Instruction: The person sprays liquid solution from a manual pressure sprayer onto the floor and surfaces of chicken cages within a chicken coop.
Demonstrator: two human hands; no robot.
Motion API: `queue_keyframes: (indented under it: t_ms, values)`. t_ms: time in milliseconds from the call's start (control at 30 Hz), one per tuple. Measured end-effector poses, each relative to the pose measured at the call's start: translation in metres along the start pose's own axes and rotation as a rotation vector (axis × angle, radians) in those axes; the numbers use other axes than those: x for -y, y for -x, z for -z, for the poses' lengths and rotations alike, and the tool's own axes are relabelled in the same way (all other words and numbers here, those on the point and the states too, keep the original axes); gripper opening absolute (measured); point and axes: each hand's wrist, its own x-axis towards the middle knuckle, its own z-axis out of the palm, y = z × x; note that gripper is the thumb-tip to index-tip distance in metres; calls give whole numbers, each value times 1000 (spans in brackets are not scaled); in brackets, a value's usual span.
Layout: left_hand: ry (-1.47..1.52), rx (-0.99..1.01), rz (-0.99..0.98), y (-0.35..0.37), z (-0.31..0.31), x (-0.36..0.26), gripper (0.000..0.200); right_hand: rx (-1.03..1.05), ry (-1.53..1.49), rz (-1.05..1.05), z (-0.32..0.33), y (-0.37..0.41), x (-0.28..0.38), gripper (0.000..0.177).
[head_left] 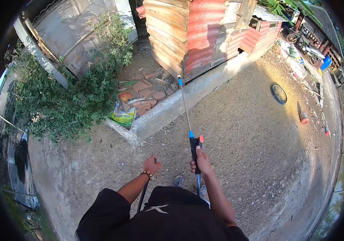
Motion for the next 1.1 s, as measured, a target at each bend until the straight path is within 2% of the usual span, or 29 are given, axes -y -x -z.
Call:
queue_keyframes:
  t_ms: [133, 233, 400, 500, 633, 667, 800, 867, 900, 967, 1000, 1100]
  values:
    - [-80, -58, 88, 15, -8, -7, 26, 229, 11, 354, -23, 40, 76, 47]
    - [-46, -90, 146, 32, -6, -13, 26, 251, 38, 467, -29, 33, 100, 47]
    - [0, -133, 204, 57, -5, -21, 26, 181, -68, -76, -8, -34, 53, 50]
    - [4, -147, 256, 65, -14, -18, 26, 213, 5, -13, -7, -31, 46, 49]
    - [-2, -149, 284, 71, -21, -18, 26, 245, 136, 399, -26, 2, 89, 55]
    - [2, -156, 285, 71, -24, -18, 26, 238, 122, 393, -25, -1, 94, 56]
    - [-30, -150, 309, 70, -24, -25, 31, 174, 62, 99, -3, -42, 67, 53]
    - [152, 85, 457, 59, -14, -24, 32, 152, -8, -43, 10, -45, 48, 49]
    - [243, 214, 533, 59, -13, -24, 34, 174, 37, 2, 14, -39, 48, 49]
    - [757, 353, 688, 77, 6, -47, 38, 209, 121, 89, 24, -11, 60, 50]
    - [1010, 420, 754, 87, 24, -64, 41, 208, 194, 219, 27, 11, 75, 51]
    - [1105, 534, 468, 111, 87, -98, 41, 180, 390, 760, 53, 47, 95, 46]
